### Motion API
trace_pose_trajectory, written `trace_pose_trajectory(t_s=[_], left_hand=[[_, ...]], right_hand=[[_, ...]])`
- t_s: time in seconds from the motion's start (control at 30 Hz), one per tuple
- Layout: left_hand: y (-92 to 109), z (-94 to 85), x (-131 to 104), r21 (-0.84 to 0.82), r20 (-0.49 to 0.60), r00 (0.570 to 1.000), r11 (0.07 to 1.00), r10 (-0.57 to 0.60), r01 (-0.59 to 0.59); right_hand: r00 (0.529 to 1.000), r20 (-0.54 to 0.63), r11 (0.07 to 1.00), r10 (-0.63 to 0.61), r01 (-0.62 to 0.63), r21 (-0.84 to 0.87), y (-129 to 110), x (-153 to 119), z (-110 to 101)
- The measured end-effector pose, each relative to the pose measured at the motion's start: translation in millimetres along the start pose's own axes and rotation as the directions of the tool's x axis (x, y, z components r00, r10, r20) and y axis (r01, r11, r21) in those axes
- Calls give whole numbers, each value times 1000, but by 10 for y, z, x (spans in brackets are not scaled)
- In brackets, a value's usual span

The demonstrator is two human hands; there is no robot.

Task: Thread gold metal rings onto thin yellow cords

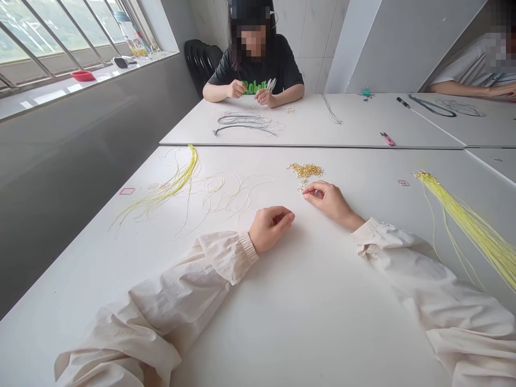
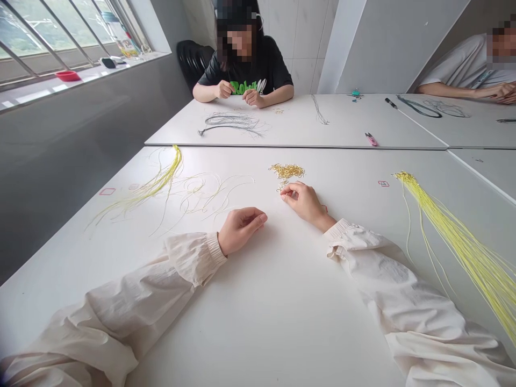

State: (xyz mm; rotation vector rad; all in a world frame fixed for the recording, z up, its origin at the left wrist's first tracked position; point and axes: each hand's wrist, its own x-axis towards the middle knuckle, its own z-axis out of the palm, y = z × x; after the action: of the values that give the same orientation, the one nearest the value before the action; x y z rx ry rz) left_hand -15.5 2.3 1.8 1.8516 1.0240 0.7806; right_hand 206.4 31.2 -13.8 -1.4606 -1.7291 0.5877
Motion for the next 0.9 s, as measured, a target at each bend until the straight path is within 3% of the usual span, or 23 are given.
trace_pose_trajectory(t_s=[0.33,0.73,0.9], left_hand=[[-7,-6,-2,-13,14,1000,1000,-2,2],[-11,0,-5,-74,13,999,997,-29,30],[-24,2,1,-101,13,999,994,-45,46]], right_hand=[[992,124,1000,-10,13,-22,9,53,-21],[963,248,991,108,-125,52,-59,91,-199],[964,265,999,2,7,-32,-24,77,-164]])
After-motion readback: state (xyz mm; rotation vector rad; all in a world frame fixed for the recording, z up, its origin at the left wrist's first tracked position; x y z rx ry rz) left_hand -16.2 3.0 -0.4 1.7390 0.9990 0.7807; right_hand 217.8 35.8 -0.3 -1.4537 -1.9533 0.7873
